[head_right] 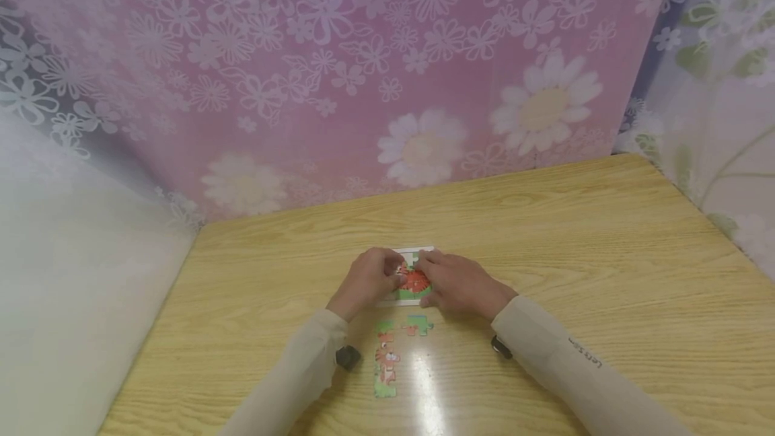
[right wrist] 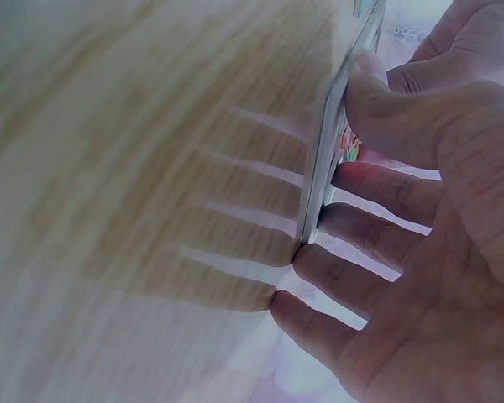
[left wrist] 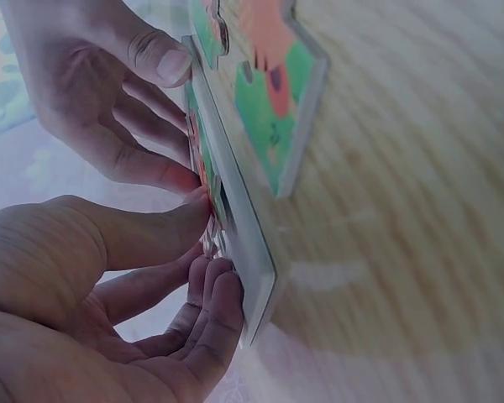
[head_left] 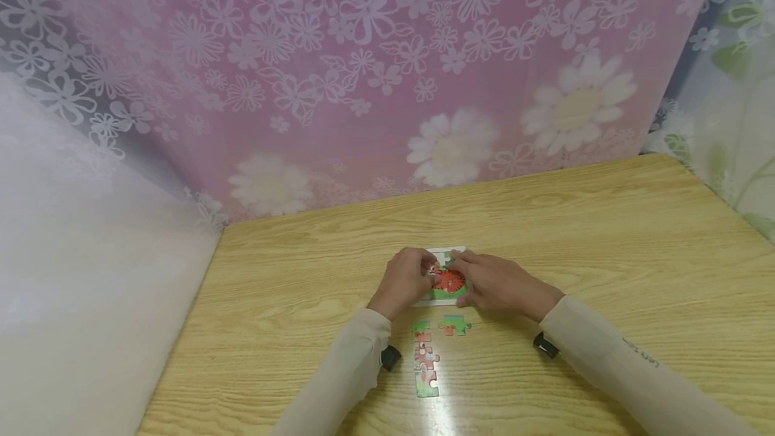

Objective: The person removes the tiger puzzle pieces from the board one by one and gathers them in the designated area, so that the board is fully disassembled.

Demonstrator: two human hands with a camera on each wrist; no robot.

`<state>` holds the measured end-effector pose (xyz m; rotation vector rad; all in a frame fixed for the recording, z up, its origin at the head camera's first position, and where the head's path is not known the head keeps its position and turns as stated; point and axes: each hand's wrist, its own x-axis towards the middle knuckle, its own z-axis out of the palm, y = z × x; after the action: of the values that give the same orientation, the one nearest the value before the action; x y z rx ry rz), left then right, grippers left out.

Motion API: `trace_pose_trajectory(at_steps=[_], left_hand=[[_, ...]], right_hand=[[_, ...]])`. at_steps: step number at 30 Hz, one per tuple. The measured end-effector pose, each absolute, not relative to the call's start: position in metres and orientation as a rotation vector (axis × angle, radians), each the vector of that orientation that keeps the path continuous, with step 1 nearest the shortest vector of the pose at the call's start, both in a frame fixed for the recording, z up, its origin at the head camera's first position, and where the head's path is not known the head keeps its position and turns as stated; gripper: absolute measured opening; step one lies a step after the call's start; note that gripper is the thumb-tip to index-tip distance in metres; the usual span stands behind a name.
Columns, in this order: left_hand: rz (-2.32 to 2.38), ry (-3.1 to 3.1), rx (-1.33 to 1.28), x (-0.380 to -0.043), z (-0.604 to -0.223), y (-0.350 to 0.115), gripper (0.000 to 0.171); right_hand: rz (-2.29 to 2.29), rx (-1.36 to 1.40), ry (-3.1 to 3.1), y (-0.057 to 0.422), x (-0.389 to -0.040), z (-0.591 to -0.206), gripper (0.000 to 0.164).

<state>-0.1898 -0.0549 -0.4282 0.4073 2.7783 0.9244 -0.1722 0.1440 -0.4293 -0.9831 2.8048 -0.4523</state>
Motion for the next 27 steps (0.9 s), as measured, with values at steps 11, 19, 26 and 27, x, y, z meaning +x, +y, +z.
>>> trace_pose_trajectory(at_steps=[11,19,26,27], left_hand=[[0.948,2.788,0.436,-0.1896,-0.4269,-0.0567,0.028],[1.008,2.772,0.438,-0.1904,-0.4299,-0.0591,0.026],[1.026,2.766,0.434,-0.1900,-0.4307,-0.0599,0.026],[1.030,2.764,0.431,-0.1900,-0.4307,-0.0600,0.026]], right_hand=[[-0.451,-0.982,2.805,0.1441,-0.1718,-0.4277,0.066],[-0.452,-0.973,2.799,0.1436,-0.1720,-0.4277,0.065],[-0.450,-0.958,2.799,0.1431,-0.1720,-0.4280,0.065],[-0.451,-0.957,2.798,0.1431,-0.1720,-0.4280,0.065]])
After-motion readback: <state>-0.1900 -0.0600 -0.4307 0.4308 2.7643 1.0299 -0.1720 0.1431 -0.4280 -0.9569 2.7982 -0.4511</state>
